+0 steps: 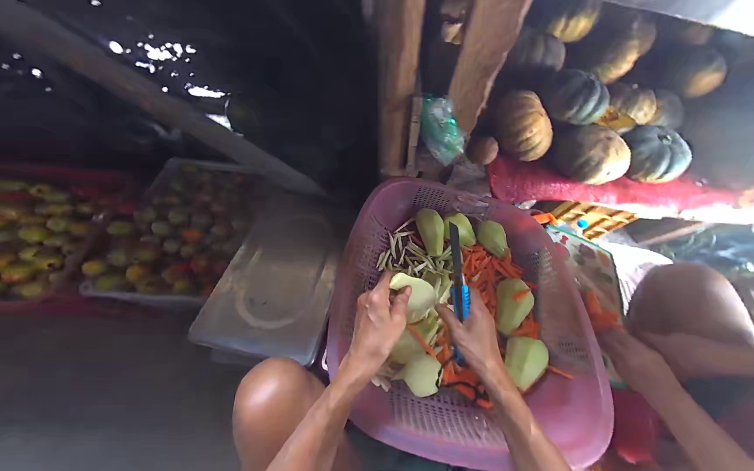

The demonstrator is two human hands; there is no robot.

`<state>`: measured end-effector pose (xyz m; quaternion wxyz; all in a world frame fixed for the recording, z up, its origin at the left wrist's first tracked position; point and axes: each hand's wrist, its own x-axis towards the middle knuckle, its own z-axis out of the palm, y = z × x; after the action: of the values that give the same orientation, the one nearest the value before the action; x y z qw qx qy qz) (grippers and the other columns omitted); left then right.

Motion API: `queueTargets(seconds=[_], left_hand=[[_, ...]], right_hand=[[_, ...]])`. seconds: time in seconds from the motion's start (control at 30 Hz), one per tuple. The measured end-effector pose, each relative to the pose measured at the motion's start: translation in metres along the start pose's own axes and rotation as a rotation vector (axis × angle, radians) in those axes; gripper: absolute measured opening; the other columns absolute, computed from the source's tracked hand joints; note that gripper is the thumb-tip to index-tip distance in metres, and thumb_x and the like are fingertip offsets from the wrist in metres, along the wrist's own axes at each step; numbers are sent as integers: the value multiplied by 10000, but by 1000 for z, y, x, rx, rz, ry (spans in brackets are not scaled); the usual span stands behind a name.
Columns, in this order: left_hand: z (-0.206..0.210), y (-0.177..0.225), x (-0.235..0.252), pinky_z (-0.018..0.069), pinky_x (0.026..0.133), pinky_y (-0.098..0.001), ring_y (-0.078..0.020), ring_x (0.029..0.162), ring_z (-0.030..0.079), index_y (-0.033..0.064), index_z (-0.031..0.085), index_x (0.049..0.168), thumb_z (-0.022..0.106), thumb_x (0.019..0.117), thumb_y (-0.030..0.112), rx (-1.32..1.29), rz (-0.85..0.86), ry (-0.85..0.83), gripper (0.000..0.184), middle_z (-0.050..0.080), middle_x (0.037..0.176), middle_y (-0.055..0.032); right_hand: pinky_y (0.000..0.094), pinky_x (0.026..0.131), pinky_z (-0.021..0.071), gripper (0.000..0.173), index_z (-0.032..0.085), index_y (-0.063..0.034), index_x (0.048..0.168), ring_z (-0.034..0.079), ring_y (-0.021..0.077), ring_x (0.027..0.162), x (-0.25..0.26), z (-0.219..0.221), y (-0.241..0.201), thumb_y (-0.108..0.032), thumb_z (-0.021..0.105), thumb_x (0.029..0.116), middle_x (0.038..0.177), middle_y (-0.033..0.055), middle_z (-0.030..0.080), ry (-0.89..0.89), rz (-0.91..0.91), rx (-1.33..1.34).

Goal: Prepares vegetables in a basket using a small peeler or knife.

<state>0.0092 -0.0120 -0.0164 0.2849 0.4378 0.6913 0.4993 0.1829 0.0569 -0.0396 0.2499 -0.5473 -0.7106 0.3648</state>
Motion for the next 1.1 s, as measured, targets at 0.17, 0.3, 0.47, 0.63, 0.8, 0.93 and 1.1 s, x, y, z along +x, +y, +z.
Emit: queueTargets(seconds=[0.17,0.3,0.47,0.63,0.8,0.93,1.1], left_hand=[[-29,1,9,591,895,-463,-311,950,743,-72,613,1314,605,1022,137,151,-73,126,359,730,1068,-227],[-26,-2,10,579,891,-473,-316,950,734,-59,650,1253,612,1000,115,193,-38,124,309,729,1021,-223],[-15,-9,12,599,809,-470,-329,858,744,-68,691,1126,646,948,27,223,100,307,206,734,938,-218],[-16,-15,13,619,770,-397,-251,831,740,-34,714,1059,669,909,-16,156,216,391,157,734,959,-170],[-23,-16,15,625,775,-377,-236,837,750,-35,715,1060,686,890,-38,131,204,452,172,744,976,-175],[-15,-16,12,614,776,-441,-290,843,741,-52,714,1046,691,881,-38,189,206,426,167,734,946,-191],[-15,-15,14,623,765,-387,-238,825,745,-37,720,1038,694,885,-29,106,239,446,156,740,948,-170]], right_hand=[[499,646,572,407,549,85,1282,686,327,695,-18,3,-25,-250,532,1051,823,187,673,-72,-144,-349],[479,548,575,367,579,67,1251,703,334,608,-28,18,-32,-228,538,1038,771,159,694,-73,-312,-568],[471,550,578,369,575,81,1228,717,354,631,-26,25,-39,-240,552,1046,807,182,700,-39,-345,-616],[480,649,599,359,545,53,1269,740,369,742,-27,28,-44,-248,510,1078,889,197,708,-139,-204,-657],[501,814,582,400,469,-4,1381,737,369,924,-24,34,-32,-294,433,1107,1002,196,712,-339,62,-677],[481,615,592,368,548,86,1256,728,361,696,-27,31,-50,-228,524,1065,843,195,699,-69,-273,-575],[488,790,590,394,484,23,1362,739,372,906,-20,35,-43,-272,449,1103,1001,203,709,-260,-50,-667]])
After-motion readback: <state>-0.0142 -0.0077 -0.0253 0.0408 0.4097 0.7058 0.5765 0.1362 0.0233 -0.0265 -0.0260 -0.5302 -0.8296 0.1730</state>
